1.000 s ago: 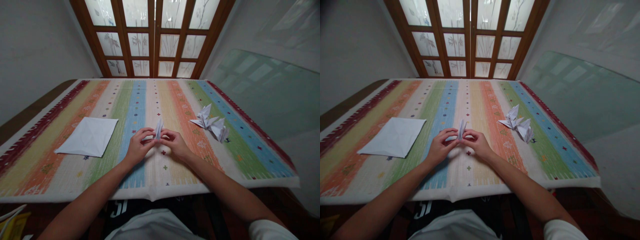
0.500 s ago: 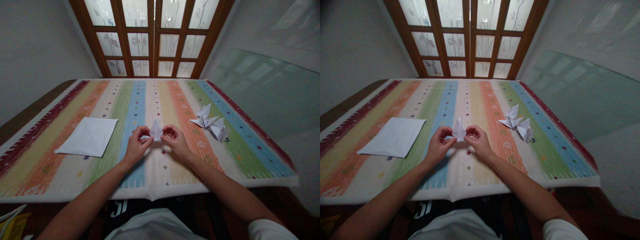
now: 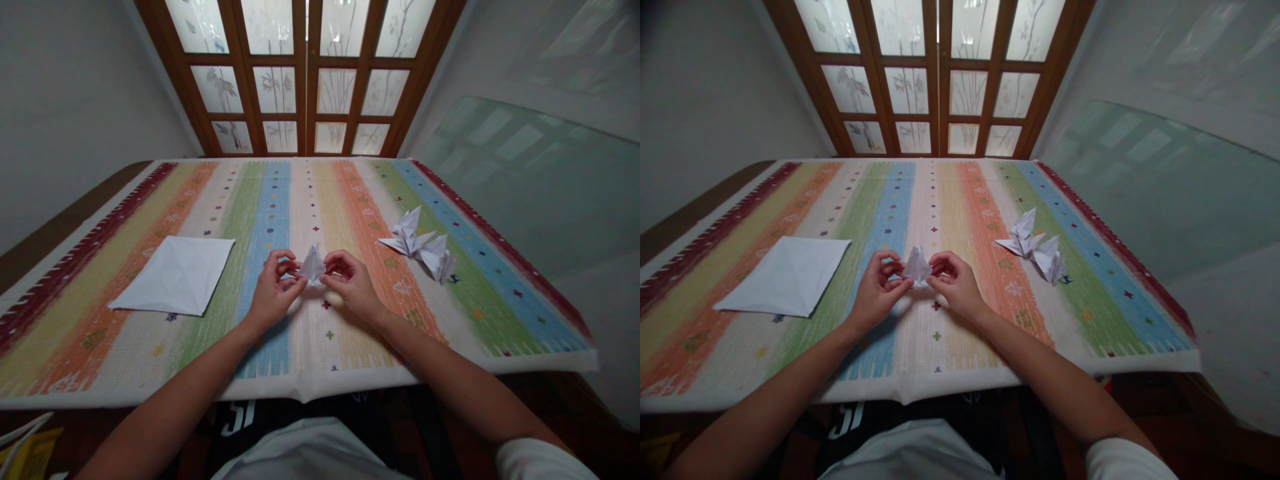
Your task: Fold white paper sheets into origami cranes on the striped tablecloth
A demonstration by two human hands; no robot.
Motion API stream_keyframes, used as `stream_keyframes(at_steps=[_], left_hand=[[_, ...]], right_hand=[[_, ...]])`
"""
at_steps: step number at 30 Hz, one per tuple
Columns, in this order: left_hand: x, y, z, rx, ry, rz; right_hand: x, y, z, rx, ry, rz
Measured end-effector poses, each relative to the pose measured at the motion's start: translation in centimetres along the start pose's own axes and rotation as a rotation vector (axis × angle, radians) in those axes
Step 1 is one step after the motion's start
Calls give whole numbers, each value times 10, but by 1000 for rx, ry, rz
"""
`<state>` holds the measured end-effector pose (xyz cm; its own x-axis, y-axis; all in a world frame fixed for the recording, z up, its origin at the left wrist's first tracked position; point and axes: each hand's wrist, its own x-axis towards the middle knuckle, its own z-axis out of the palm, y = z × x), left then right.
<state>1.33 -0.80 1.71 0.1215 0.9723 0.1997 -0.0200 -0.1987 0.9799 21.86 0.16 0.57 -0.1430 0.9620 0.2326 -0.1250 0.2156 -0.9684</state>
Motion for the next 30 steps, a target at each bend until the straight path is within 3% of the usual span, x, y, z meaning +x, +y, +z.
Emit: stream_keyframes(at_steps=[5,10,16,23,30], left_hand=[[3,-1,-2,-48,-93,-171],[7,-2,-6,-21,-130,-175],[4,1,-5,-12,-267,-191],[1,4,-4,30,-313,-216],[-1,6,-3,6,-340,-231]], right_hand=[[-4,2,4,-1,-23,15],[-6,-5,2,-88,-94,-17],[-2,-20,-10,-229,0,-112],[-4,-20,-14,-110,-128,20],[-1,-22,-14,6,-157,64]])
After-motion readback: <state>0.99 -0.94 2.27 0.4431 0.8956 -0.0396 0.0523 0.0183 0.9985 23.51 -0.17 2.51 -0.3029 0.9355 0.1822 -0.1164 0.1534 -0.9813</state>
